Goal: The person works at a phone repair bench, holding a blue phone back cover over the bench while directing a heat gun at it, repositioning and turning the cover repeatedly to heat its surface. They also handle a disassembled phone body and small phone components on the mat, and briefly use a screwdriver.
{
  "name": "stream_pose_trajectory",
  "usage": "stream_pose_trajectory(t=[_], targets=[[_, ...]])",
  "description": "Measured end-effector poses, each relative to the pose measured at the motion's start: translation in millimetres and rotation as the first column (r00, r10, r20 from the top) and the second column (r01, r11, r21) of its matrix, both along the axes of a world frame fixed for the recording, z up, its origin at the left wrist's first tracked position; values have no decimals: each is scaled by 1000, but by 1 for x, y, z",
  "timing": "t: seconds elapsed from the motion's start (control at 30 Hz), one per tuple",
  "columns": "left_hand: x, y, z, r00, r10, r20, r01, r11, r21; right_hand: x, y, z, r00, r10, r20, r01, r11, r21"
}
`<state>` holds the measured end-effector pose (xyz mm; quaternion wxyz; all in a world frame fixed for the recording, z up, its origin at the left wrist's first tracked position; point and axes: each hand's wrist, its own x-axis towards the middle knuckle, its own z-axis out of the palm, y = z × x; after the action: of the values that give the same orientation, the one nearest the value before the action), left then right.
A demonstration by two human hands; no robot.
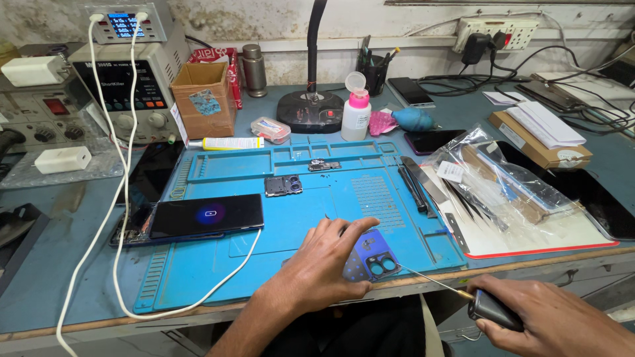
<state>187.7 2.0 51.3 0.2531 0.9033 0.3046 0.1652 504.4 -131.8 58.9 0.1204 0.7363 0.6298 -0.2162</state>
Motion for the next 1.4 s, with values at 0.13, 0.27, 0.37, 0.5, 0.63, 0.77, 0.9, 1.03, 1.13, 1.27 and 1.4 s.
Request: stream_pose_trajectory(t=[0.13,0.27,0.37,0.5,0.63,0.77,0.9,1.03,1.13,1.27,1.4], targets=[[-1,0,-6,999,0,39,-1,1000,13,-1,0,1,1000,-4,0,4,1000,-7],[0,1,-10,997,-12,70,9,999,38,-2,-1,2,1000,-24,-6,23,999,-26],[-1,1,-13,995,-17,94,12,998,57,-2,-1,2,1000,-3,-25,2,1000,-20],[-1,0,-14,995,-14,94,8,998,64,2,-2,-1,999,-13,37,15,998,-58],[-1,-1,-14,993,-18,117,9,997,72,6,-3,-7,998,48,-51,-49,999,-13],[-1,-2,-13,994,-15,111,7,998,65,6,-4,-8,991,82,-107,-78,996,37],[-1,-2,-12,997,0,71,-3,999,47,1,-1,2,999,-34,-10,34,999,-17],[-1,-3,-12,994,-17,112,8,997,77,-5,0,8,987,-78,142,97,986,-134],[-1,-3,-11,992,-22,121,11,995,96,-5,0,11,998,-55,15,56,998,-33],[-2,-3,-6,992,-47,118,31,990,135,-5,-1,11,998,-56,33,57,998,-19],[-3,-1,-1,994,-67,89,54,989,139,-10,-2,14,996,-63,67,66,997,-39]])
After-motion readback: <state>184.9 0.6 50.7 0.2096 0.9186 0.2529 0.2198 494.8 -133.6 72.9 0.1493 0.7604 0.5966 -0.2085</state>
